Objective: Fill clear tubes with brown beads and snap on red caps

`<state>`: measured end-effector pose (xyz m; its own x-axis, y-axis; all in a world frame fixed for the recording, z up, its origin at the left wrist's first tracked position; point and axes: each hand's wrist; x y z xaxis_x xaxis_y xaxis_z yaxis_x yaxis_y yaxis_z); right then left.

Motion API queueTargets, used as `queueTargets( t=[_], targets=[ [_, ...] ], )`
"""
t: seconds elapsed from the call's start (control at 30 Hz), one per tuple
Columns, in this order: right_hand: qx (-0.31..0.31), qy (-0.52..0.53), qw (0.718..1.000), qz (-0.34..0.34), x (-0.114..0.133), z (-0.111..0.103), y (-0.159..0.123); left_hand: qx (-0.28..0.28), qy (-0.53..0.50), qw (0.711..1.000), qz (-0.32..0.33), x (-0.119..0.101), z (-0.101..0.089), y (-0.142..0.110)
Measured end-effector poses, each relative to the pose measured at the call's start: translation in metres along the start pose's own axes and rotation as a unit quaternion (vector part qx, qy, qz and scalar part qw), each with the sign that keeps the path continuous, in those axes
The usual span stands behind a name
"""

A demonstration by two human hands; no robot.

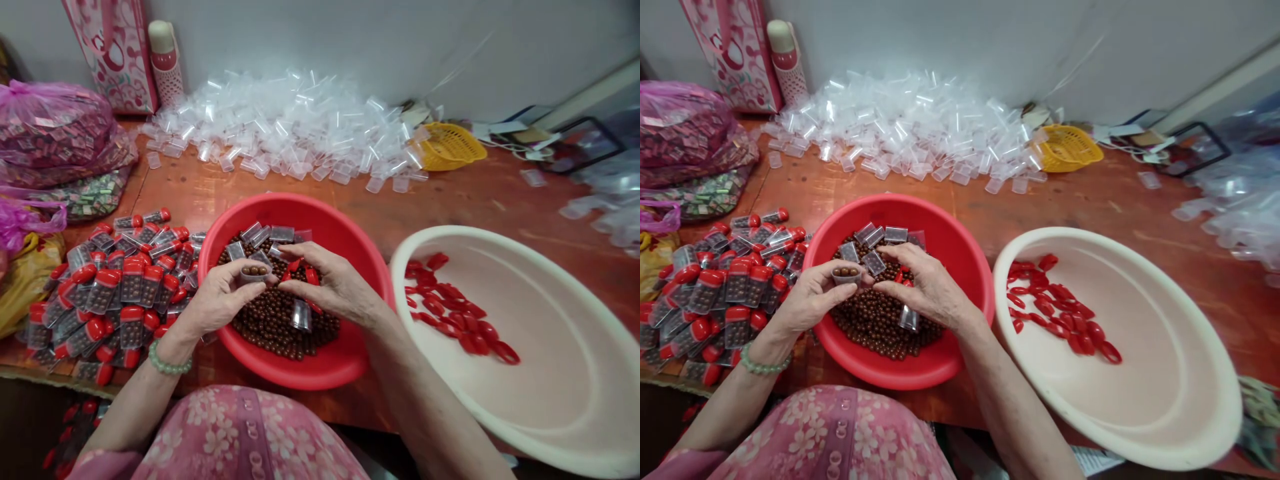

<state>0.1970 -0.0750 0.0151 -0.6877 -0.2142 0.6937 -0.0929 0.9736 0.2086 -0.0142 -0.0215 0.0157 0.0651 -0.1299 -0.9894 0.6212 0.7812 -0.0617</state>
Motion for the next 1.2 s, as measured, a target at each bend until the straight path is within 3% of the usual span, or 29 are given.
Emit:
queueTargets(
  t=[0.07, 0.17, 0.27, 0.47, 0.63, 0.7, 0.77, 0.8, 0.9, 1.0, 1.2],
  targets=[
    [0.064, -0.100, 0.992, 0.050, -0.010, -0.003, -0.002, 0.005, -0.006, 1.000, 0.003, 0.000, -0.001, 0.002],
    [0.194, -0.256, 0.939, 0.120, -0.018, -0.002, -0.005, 0.000, 0.006, 1.000, 0.015, 0.003, -0.004, 0.005],
    [0.274, -0.314, 0.899, 0.135, -0.018, 0.006, -0.008, -0.001, -0.012, 1.000, 0.008, 0.006, -0.007, 0.006],
    [0.283, -0.324, 0.892, 0.138, -0.026, 0.025, -0.009, 0.009, -0.126, 0.991, -0.037, 0.005, -0.010, 0.005],
    [0.255, -0.313, 0.905, 0.134, -0.032, 0.017, -0.006, 0.028, -0.225, 0.972, -0.062, 0.009, -0.014, 0.004],
    [0.202, -0.241, 0.939, 0.142, -0.031, 0.010, -0.007, 0.036, -0.246, 0.966, -0.068, 0.011, -0.016, 0.004],
    [0.119, -0.080, 0.976, 0.163, -0.029, 0.005, -0.009, 0.037, -0.258, 0.963, -0.068, 0.011, -0.018, 0.004],
    [0.078, 0.020, 0.980, 0.184, -0.028, 0.003, -0.010, 0.037, -0.261, 0.962, -0.068, 0.011, -0.018, 0.004],
    [-0.002, 0.268, 0.929, 0.257, -0.017, 0.002, -0.010, 0.039, -0.256, 0.963, -0.069, 0.013, -0.018, 0.005],
    [-0.059, 0.406, 0.866, 0.287, -0.001, 0.006, -0.002, 0.052, -0.233, 0.969, -0.066, 0.015, -0.017, 0.005],
    [-0.068, 0.463, 0.847, 0.251, 0.022, 0.016, 0.014, 0.058, -0.226, 0.968, -0.091, 0.015, -0.016, 0.005]
  ],
)
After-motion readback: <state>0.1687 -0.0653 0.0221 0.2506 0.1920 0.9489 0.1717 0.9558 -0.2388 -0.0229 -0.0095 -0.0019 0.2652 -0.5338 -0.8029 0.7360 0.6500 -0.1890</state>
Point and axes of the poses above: each hand's wrist, its own y-axis towards the middle knuckle, its own z-axis out of the palm, x = y × z, and after that the axes turned 5 degrees about -x, right-handed
